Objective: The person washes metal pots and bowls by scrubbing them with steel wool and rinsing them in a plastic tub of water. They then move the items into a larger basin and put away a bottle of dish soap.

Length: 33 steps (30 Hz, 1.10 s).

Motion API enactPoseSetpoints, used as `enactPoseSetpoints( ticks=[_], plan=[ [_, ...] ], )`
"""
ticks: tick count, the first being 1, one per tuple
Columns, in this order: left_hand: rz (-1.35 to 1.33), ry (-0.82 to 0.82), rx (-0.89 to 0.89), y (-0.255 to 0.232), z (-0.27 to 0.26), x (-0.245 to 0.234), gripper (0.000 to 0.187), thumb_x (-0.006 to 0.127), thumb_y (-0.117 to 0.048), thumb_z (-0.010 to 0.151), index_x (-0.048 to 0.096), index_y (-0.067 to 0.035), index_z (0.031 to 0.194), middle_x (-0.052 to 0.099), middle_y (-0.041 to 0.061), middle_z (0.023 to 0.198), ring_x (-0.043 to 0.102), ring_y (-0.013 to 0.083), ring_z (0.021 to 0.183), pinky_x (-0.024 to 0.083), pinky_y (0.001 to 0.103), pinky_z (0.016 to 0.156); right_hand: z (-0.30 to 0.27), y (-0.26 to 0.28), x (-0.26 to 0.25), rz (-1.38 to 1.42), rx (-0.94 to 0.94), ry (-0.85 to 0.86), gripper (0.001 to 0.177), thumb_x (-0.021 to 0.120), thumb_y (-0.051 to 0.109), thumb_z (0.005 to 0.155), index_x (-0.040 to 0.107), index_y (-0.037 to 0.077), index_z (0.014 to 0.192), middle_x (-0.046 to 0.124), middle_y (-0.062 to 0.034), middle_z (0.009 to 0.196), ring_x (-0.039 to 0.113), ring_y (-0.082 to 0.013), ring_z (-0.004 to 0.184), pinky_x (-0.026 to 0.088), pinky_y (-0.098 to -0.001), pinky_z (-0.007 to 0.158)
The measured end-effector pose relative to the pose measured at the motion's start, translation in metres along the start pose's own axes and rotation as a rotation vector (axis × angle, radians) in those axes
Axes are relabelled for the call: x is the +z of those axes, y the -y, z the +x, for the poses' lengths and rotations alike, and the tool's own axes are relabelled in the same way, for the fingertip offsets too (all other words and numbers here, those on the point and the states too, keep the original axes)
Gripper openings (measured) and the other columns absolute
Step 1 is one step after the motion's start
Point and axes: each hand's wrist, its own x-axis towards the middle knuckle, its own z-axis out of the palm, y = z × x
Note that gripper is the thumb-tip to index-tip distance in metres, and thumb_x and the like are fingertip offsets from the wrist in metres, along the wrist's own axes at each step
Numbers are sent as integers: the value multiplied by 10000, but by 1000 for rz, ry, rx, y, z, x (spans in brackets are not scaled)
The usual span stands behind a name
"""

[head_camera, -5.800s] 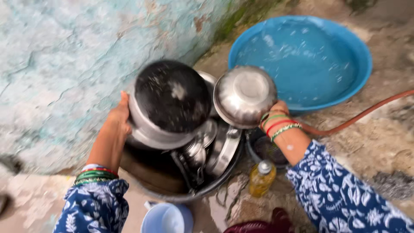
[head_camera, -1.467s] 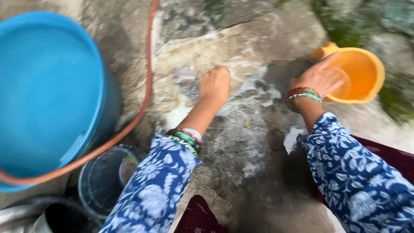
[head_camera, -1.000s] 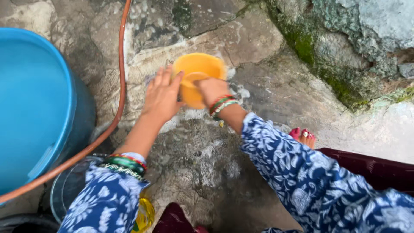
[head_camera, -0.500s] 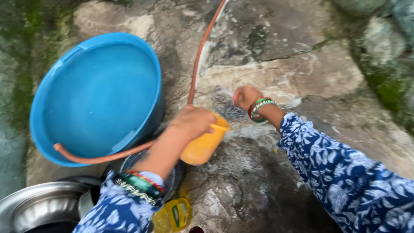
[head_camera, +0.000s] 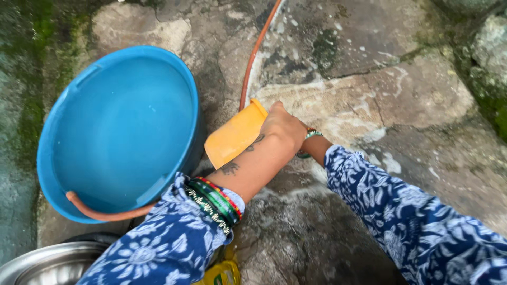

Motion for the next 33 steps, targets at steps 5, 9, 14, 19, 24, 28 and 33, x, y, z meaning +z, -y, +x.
enactPoseSetpoints(
  ticks=[5,9,14,19,24,28,33],
  plan=[
    [78,-68,-116,23,29,33,350,664,-294,905,724,-177,1230,677,32,1312,602,244,1248,286,505,1071,0,47,-21,-223,-42,-56,477,739,346,853,682,193,1300,640,-135,1386,604,-309,1285,512,-433,1055],
    [108,-238,11,28,25,55,302,627,-244,897,722,-192,1179,730,-34,1168,669,160,1111,257,480,1067,-5,20,8,-443,-52,-48,476,737,291,847,676,197,1310,620,-155,1371,620,-336,1249,536,-449,1016],
    [214,-170,-9,39,-17,62,234,574,-241,997,805,-206,1006,792,8,1041,731,186,978,298,458,1093,-20,23,1,-838,-30,59,486,734,221,840,668,202,1321,595,-180,1353,639,-371,1203,566,-469,968],
    [254,-514,-233,112,-89,74,173,628,-226,836,778,-225,749,755,27,791,697,225,866,393,437,935,-21,94,-37,-458,-46,-138,508,793,213,752,688,245,1248,595,-155,1261,615,-367,1191,546,-473,964],
    [262,-141,-524,164,-142,121,228,567,-242,916,785,-222,852,761,19,884,700,177,905,369,408,1004,-7,137,-24,-573,-35,-70,493,796,164,707,712,243,1186,557,-122,1320,565,-339,1245,540,-496,949],
    [253,62,-577,164,-123,203,256,528,-246,982,771,-211,1052,775,17,1007,712,184,998,338,447,1069,-6,156,-19,-620,-52,-114,416,769,147,778,735,261,1176,608,-111,1264,573,-345,1254,527,-497,982],
    [281,283,-362,154,-81,290,329,509,-314,1014,724,-199,1235,656,28,1321,501,284,1361,83,660,1189,-5,164,-23,-606,14,121,530,864,167,715,693,245,1210,544,-123,1342,549,-347,1256,388,-560,1089]
  ],
)
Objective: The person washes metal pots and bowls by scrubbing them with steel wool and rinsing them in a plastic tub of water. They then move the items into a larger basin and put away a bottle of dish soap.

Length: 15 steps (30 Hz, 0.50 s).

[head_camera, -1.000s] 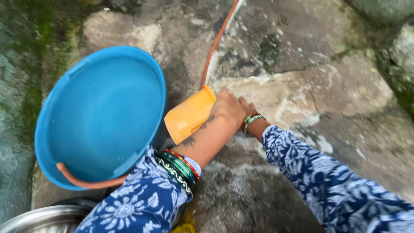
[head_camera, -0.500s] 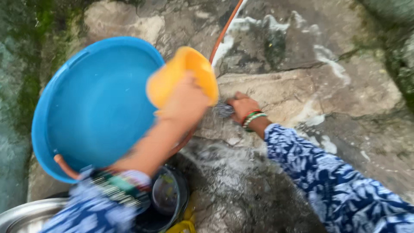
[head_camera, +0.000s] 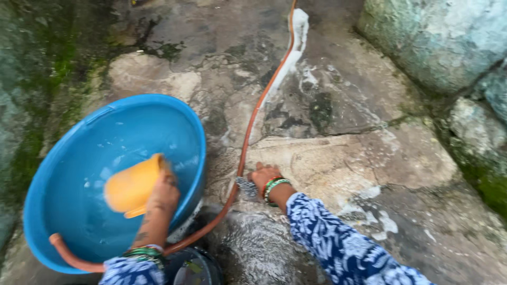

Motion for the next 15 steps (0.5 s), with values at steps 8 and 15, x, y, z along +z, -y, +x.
enactPoseSetpoints(
  ticks=[8,15],
  plan=[
    [-511,-161,-342,8,-8,26,219,523,-219,1001,722,-228,1093,767,17,1077,750,231,992,592,440,818,36,-36,52,-91,-201,-310,708,903,53,506,624,-19,1153,646,-228,1165,626,-374,1162,527,-427,1014],
    [-666,-407,-328,98,-145,-45,318,612,-123,839,696,-206,1134,749,119,961,738,306,912,585,456,772,7,-68,16,-42,-115,-374,558,872,128,612,631,91,1115,649,-211,1182,620,-389,1157,527,-431,997]
  ],
)
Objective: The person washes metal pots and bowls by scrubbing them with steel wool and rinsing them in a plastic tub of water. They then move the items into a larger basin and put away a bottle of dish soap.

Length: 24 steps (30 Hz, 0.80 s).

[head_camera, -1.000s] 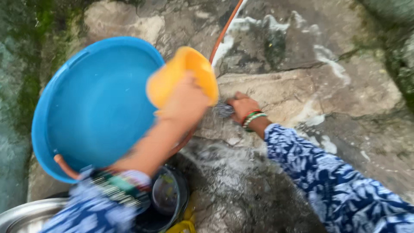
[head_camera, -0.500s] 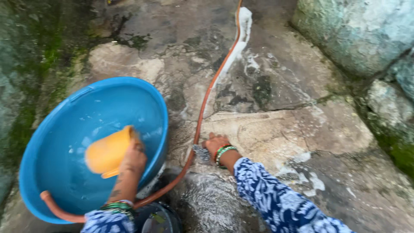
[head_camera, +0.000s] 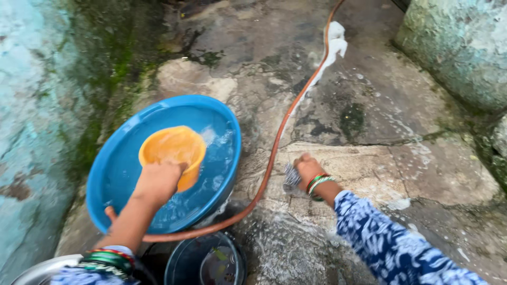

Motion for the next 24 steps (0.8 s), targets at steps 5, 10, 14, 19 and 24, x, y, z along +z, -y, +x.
enactPoseSetpoints(
  ticks=[5,10,14,19,24],
  plan=[
    [-8,-172,266,-24,-18,-96,417,594,-90,826,694,-207,1213,752,101,854,737,308,839,562,462,761,11,-19,-56,187,173,135,755,925,351,691,555,48,1276,675,-246,1222,636,-421,1175,506,-484,1020],
    [-22,-157,514,-94,14,-119,344,596,-165,873,724,-229,1186,753,102,914,726,310,874,545,451,745,14,-35,-79,420,308,104,962,977,206,558,488,84,1377,640,-248,1268,629,-393,1198,509,-436,1030],
    [155,-141,635,-165,49,-107,240,575,-181,945,767,-246,1073,768,44,950,725,246,952,461,456,912,14,-56,-63,376,213,-46,796,861,72,605,539,103,1333,641,-221,1287,617,-419,1191,515,-458,993],
    [396,-69,650,-232,82,-109,244,584,-212,991,815,-234,1062,773,0,1118,716,160,1068,300,407,1152,-4,-77,-41,249,262,-1,591,733,80,768,576,145,1334,673,-234,1241,629,-435,1183,521,-492,984],
    [551,64,723,-270,104,-123,324,667,-365,942,746,-229,1225,686,-66,1321,605,132,1267,233,448,1171,11,-91,-14,348,143,-149,306,731,216,894,677,107,1175,705,-239,1208,646,-441,1182,537,-488,972]
  ],
)
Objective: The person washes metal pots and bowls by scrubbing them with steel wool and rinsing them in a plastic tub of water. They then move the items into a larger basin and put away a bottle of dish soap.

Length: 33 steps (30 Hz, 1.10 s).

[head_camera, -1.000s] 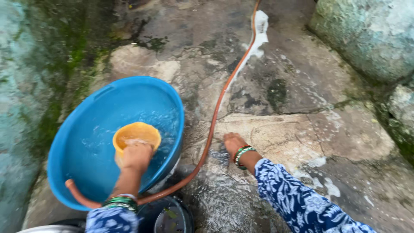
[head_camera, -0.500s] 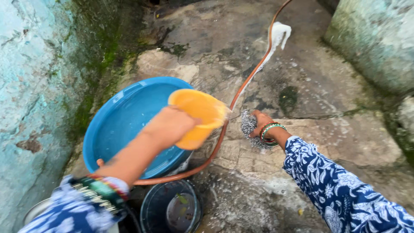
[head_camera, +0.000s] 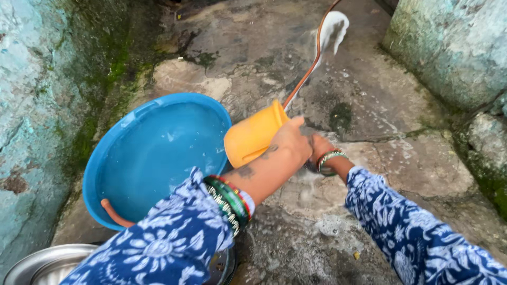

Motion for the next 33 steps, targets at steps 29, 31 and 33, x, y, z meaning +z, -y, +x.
enactPoseSetpoints(
  ticks=[29,31,33],
  plan=[
    [1161,866,40,36,-123,408,621,603,-530,951,698,-39,1320,677,119,1269,617,220,1158,480,353,982,18,107,-116,-349,-176,202,746,1022,288,507,663,-46,1068,614,-276,1240,588,-419,1217,471,-433,1068],
    [116,611,-545,-21,-144,417,427,443,-375,1071,678,-128,1327,593,30,1403,447,257,1417,285,498,1184,14,106,-107,-396,-143,264,717,1018,294,530,672,-51,1055,581,-277,1295,585,-419,1226,475,-421,1070],
    [137,520,-443,-38,-139,409,410,459,-347,1035,672,-131,1311,593,38,1392,486,261,1367,304,496,1135,9,100,-101,-443,-109,323,690,1014,299,554,681,-56,1042,549,-278,1350,582,-419,1235,479,-409,1073]
  ],
)
